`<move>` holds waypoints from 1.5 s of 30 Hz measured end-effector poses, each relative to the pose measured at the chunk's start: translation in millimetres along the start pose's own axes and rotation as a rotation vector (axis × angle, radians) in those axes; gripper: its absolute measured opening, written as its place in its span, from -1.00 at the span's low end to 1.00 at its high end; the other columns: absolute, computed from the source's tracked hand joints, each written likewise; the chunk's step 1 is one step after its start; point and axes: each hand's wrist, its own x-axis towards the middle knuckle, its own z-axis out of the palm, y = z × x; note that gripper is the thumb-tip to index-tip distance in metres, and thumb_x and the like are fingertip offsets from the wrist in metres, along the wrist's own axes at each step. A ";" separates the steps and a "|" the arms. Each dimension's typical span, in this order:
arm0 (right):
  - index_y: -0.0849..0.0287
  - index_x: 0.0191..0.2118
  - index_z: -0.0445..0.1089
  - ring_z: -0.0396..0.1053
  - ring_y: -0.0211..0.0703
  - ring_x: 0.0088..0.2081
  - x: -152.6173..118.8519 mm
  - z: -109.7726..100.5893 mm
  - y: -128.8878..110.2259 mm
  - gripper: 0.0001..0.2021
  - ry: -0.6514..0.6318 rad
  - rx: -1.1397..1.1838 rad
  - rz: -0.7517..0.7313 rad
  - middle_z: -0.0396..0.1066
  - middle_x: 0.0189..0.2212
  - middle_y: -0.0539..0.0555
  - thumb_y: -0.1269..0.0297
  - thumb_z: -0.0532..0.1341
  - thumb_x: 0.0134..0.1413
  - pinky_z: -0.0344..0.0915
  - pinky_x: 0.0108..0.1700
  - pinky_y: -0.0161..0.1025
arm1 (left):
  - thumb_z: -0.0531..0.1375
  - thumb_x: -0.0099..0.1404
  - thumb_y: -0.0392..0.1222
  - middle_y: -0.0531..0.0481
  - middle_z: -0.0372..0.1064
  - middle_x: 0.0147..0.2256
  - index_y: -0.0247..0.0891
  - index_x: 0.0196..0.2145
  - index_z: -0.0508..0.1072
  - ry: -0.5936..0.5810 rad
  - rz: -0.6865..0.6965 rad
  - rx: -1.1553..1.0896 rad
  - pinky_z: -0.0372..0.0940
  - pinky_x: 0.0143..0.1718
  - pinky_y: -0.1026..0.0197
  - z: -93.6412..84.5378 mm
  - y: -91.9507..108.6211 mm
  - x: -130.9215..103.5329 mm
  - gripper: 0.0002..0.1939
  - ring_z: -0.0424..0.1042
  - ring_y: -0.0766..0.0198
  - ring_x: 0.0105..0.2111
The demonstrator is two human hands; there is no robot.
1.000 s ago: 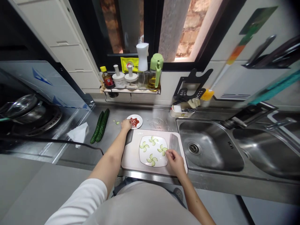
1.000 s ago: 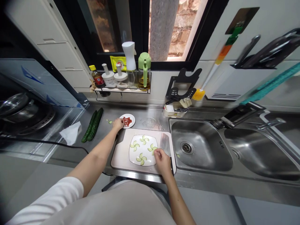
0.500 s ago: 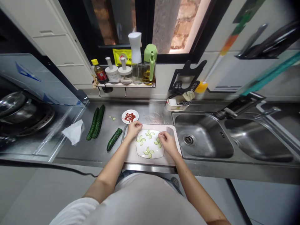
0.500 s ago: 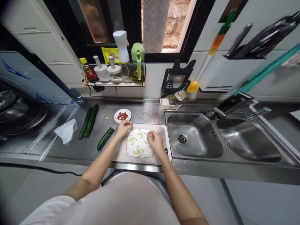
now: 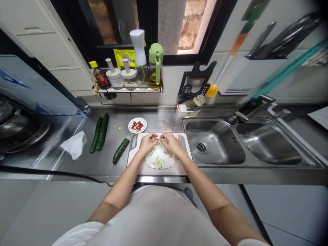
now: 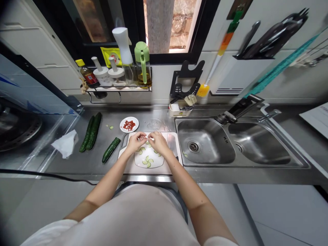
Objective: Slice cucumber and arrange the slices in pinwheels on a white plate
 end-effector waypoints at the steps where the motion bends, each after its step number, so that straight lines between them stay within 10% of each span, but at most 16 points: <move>1: 0.15 -0.24 0.43 0.25 -0.12 -0.13 0.8 0.6 0.6 -0.88 -0.002 -0.010 -0.008 0.36 -0.24 0.09 0.36 0.14 0.15 0.15 -0.09 -0.26 | 0.23 0.16 -0.20 0.01 0.49 -0.30 -0.24 -0.18 0.47 -0.005 0.009 -0.001 0.29 -0.21 0.30 0.3 0.8 -0.1 -0.76 0.43 0.31 -0.31; 16: 0.13 -0.30 0.42 0.17 -0.06 -0.12 2.6 26.0 29.6 -0.88 -0.031 -0.185 0.034 0.35 -0.24 0.10 0.35 0.13 0.20 0.13 -0.10 -0.20 | 0.23 0.14 -0.25 0.08 0.44 -0.36 -0.19 -0.20 0.47 0.084 -0.063 0.163 0.23 -0.30 0.29 2.0 -16.3 4.8 -0.77 0.36 0.34 -0.41; 45: 0.16 -0.24 0.44 0.12 -0.01 -0.06 1.0 55.8 43.1 -0.78 -0.124 -0.371 0.098 0.33 -0.12 0.17 0.29 0.05 0.27 0.07 -0.08 -0.16 | 0.20 0.24 -0.16 0.00 0.47 -0.23 -0.14 -0.25 0.46 -0.097 -0.188 0.589 0.12 -0.07 0.13 34.6 -13.5 10.4 -0.89 0.38 0.17 -0.14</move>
